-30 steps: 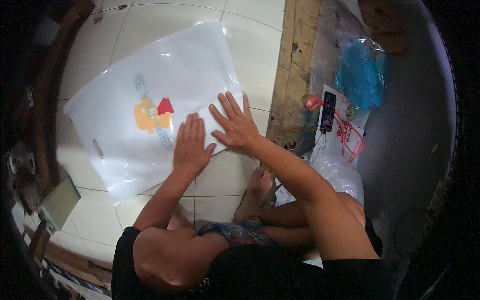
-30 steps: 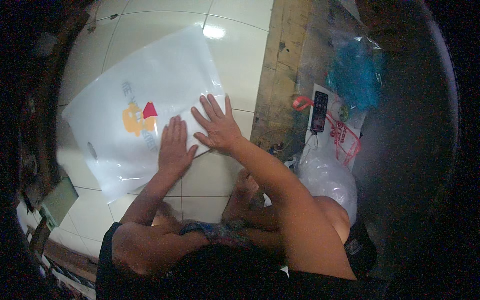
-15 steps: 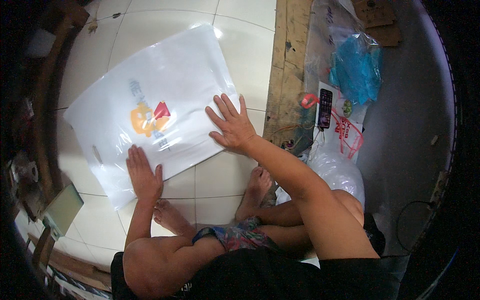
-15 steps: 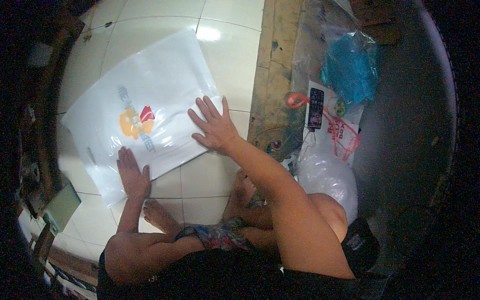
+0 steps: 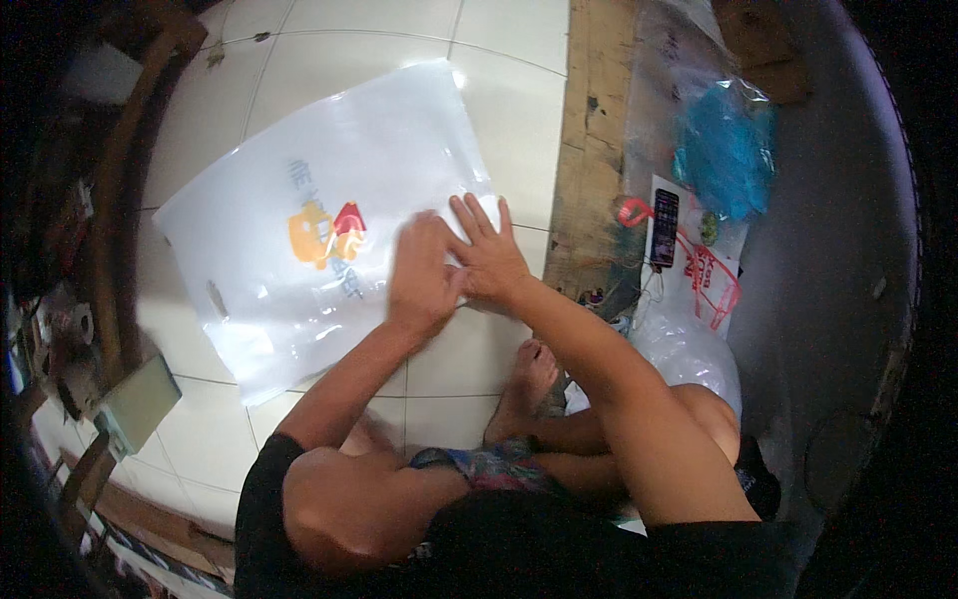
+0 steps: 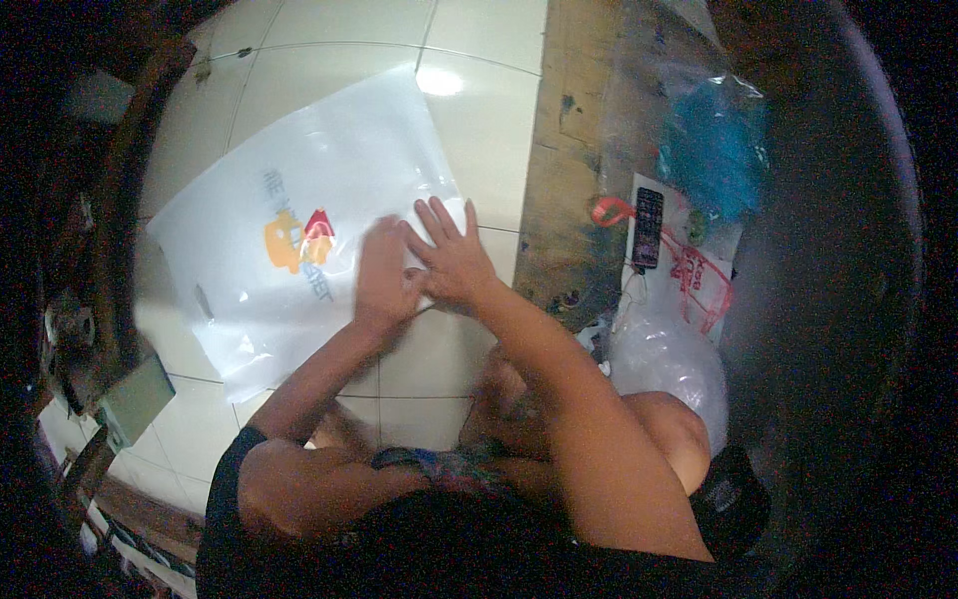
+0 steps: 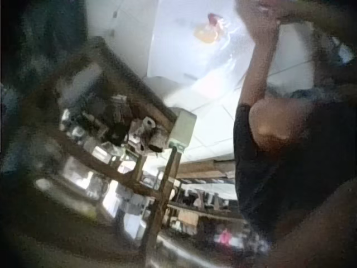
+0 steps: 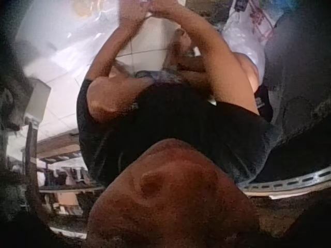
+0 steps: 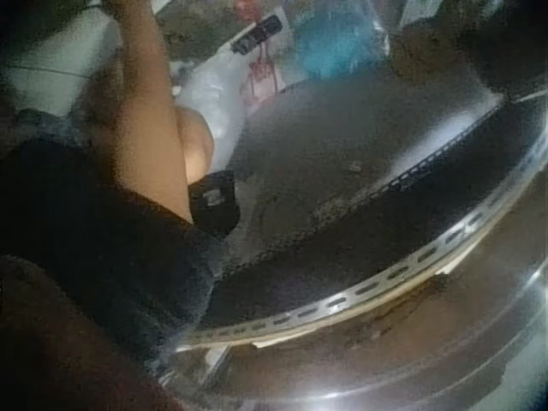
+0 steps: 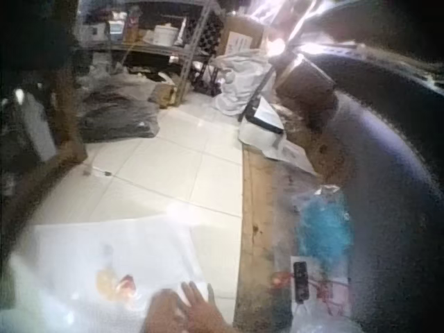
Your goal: The person sits on the floor and repeatedly folds white plastic shopping bags with a printed logo. They smooth each bag flat, fold it into a compact square, and stack the finished units on a nearby table.
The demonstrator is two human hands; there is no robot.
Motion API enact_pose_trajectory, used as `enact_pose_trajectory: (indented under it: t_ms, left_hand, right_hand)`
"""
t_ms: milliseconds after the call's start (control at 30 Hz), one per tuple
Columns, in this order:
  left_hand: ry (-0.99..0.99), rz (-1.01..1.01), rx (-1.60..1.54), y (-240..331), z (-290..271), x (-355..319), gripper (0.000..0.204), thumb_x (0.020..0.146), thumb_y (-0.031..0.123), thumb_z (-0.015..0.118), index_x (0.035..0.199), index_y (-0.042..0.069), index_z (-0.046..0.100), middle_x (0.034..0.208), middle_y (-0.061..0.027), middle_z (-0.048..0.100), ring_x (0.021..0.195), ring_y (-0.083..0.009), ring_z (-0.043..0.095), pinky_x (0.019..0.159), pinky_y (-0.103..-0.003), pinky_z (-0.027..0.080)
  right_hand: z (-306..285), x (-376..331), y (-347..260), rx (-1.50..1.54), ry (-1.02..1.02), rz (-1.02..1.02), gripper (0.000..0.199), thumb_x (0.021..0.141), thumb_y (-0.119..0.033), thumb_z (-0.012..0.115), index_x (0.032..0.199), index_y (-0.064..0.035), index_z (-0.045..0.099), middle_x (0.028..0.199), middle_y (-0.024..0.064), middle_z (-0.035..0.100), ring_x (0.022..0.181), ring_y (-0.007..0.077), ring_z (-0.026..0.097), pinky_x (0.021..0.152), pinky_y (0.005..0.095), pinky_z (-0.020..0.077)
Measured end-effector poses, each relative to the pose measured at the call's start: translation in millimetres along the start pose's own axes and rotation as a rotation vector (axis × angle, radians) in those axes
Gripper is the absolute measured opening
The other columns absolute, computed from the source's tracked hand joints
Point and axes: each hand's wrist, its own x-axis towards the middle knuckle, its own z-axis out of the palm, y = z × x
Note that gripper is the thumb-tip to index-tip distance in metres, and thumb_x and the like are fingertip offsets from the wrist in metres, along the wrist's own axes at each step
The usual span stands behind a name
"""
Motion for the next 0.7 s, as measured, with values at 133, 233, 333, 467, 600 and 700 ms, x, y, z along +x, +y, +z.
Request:
enact_pose_trajectory:
  t_ms: [133,233,333,467,600,700]
  left_hand:
    - [-0.035,0.048,0.252,-19.8,22.3,-4.7,0.078,0.091,0.041,0.058,0.144,-0.01,0.032,0.154,-0.0278,0.03,0.146,-0.0393,0.025,0.12,-0.053,0.019]
    - [-0.038,-0.031,0.334,-24.4,2.7,-18.2,0.079,0.09,0.041,0.06,0.144,-0.01,0.033,0.153,-0.0272,0.032,0.146,-0.0371,0.026,0.12,-0.052,0.02]
    - [-0.021,-0.15,0.421,-42.1,-25.2,-35.3,0.079,0.089,0.04,0.063,0.145,-0.009,0.035,0.153,-0.0264,0.033,0.146,-0.0359,0.027,0.12,-0.05,0.02]
    - [-0.023,-0.376,0.61,-75.4,-73.9,-75.1,0.081,0.091,0.038,0.063,0.148,-0.008,0.029,0.156,-0.026,0.028,0.148,-0.036,0.023,0.12,-0.052,0.017]
    - [0.105,-0.439,0.666,-110.8,-117.1,-117.4,0.078,0.092,0.036,0.06,0.147,-0.009,0.028,0.155,-0.0281,0.027,0.147,-0.04,0.022,0.119,-0.055,0.016]
    - [0.132,-0.427,0.661,-112.8,-124.3,-124.6,0.076,0.094,0.035,0.058,0.147,-0.01,0.028,0.155,-0.0285,0.026,0.146,-0.0416,0.022,0.118,-0.056,0.017]
  right_hand:
    - [-2.4,0.3,0.5,-0.018,-0.032,0.01,0.069,0.09,-0.052,0.053,0.149,-0.0167,0.041,0.161,0.0185,0.022,0.151,0.0335,0.014,0.115,0.0687,0.0059]
    - [-3.9,-3.5,-3.5,-0.015,-0.042,0.037,0.073,0.088,-0.047,0.058,0.151,-0.0161,0.038,0.162,0.0185,0.02,0.151,0.0349,0.015,0.115,0.0678,0.0056]
    - [-6.1,-2.1,-8.3,-0.02,-0.047,0.024,0.073,0.087,-0.045,0.06,0.151,-0.0152,0.038,0.16,0.0195,0.022,0.15,0.0363,0.015,0.114,0.0692,0.0088]
    - [-7.2,-0.7,-9.3,-0.079,-0.07,0.012,0.074,0.088,-0.046,0.058,0.151,-0.0153,0.037,0.161,0.0187,0.02,0.15,0.0355,0.013,0.114,0.0694,0.0093]
    - [-3.6,-2.8,-3.1,-0.1,-0.058,0.018,0.074,0.088,-0.047,0.058,0.151,-0.016,0.037,0.161,0.0182,0.02,0.15,0.0351,0.013,0.114,0.0693,0.0095]
    - [-0.2,-2.5,-1.5,-0.104,-0.028,0.002,0.074,0.087,-0.048,0.059,0.15,-0.0167,0.038,0.159,0.0198,0.023,0.149,0.0367,0.017,0.113,0.07,0.0118]
